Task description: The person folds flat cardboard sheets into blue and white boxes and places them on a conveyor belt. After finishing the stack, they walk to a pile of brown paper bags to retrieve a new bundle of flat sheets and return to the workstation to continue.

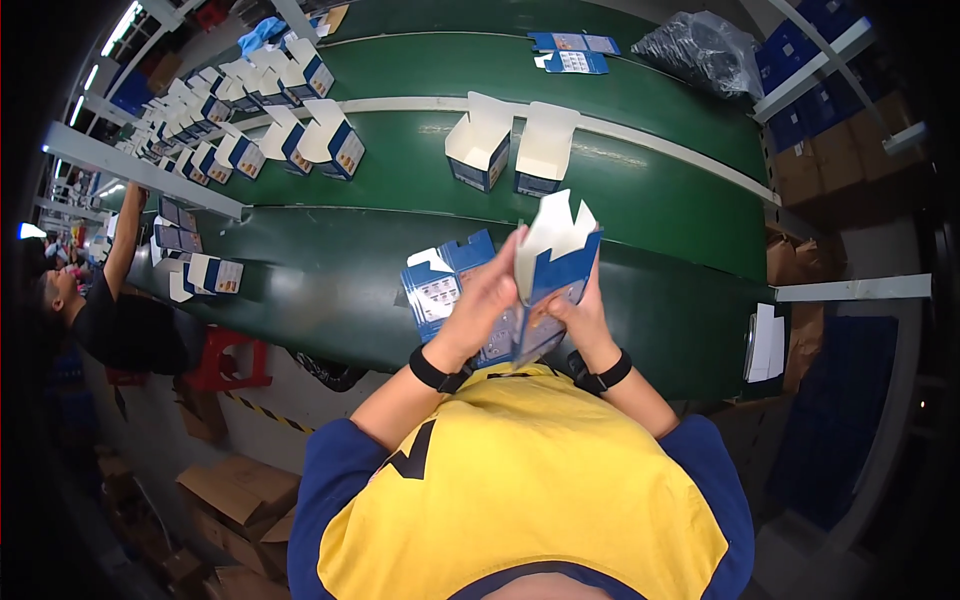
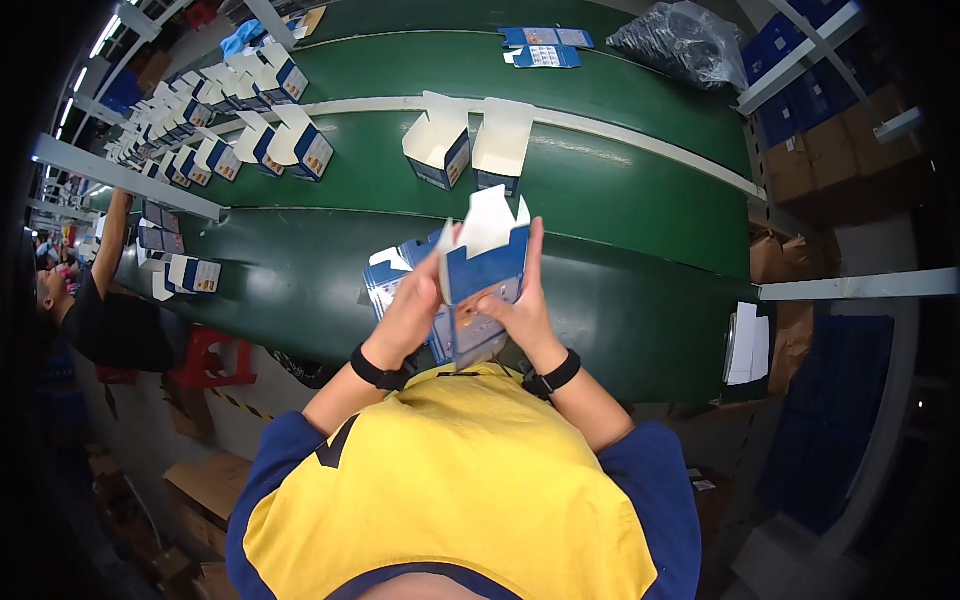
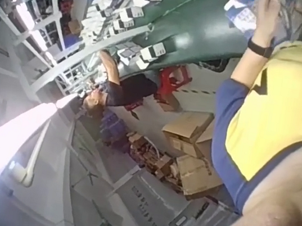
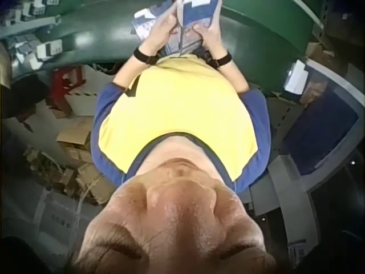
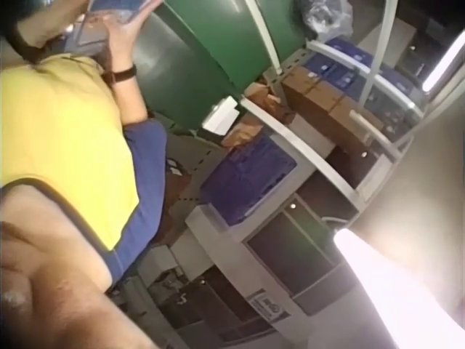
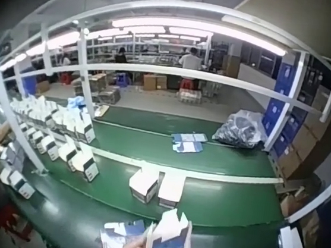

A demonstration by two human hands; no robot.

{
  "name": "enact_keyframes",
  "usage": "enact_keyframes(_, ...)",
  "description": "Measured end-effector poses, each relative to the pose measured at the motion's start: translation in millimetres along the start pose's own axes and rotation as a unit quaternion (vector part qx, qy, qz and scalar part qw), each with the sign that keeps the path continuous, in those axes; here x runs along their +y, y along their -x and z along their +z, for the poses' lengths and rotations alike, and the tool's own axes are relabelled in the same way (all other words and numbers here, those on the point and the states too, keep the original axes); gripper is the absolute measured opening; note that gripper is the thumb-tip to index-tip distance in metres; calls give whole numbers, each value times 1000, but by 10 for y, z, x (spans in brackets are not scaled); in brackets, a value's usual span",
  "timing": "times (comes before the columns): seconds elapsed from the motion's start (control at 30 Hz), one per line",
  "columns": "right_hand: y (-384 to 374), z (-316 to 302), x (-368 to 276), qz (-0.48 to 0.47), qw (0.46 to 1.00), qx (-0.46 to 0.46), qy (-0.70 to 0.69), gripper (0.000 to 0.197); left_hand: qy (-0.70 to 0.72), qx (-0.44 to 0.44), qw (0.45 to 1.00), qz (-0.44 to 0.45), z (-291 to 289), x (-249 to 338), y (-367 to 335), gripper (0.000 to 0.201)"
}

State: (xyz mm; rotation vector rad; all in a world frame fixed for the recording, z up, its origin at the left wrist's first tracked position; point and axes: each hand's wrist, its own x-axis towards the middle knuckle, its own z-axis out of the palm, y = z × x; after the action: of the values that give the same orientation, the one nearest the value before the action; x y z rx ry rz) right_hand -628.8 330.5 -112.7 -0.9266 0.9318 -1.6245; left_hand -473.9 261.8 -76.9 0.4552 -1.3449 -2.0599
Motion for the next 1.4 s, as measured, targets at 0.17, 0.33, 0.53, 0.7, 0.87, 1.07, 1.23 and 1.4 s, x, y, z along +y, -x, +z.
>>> enact_keyframes(0.17, -54, -19, -155, -92, 993, 34, 71, 132, -198, -106, 973, 56, 334, -96, 183, 103)
enact_keyframes(0.33, 108, 88, -493, -90, 994, 27, 52, 130, -362, 19, 930, 55, 250, 120, 164, 106)
enact_keyframes(0.53, 163, -26, -830, -92, 979, -157, 95, 113, -438, -11, 877, 195, 111, 178, 127, 99)
enact_keyframes(0.7, 165, 99, -914, 8, 990, -28, 138, 101, -443, 1, 872, 208, 279, 157, 164, 96)
enact_keyframes(0.87, 184, 211, -832, -77, 996, 32, -29, 81, -428, -2, 858, 283, 462, 41, 142, 84)
enact_keyframes(1.07, 174, 5, -869, -81, 996, -31, 7, 68, -427, -29, 843, 326, 464, 0, 101, 67)
enact_keyframes(1.23, 170, -11, -888, -57, 988, -51, 137, 65, -449, -12, 859, 244, 447, 80, 175, 67)
enact_keyframes(1.4, 132, -202, -817, -246, 890, -181, 338, 54, -350, 36, 910, 219, 510, 103, 214, 79)
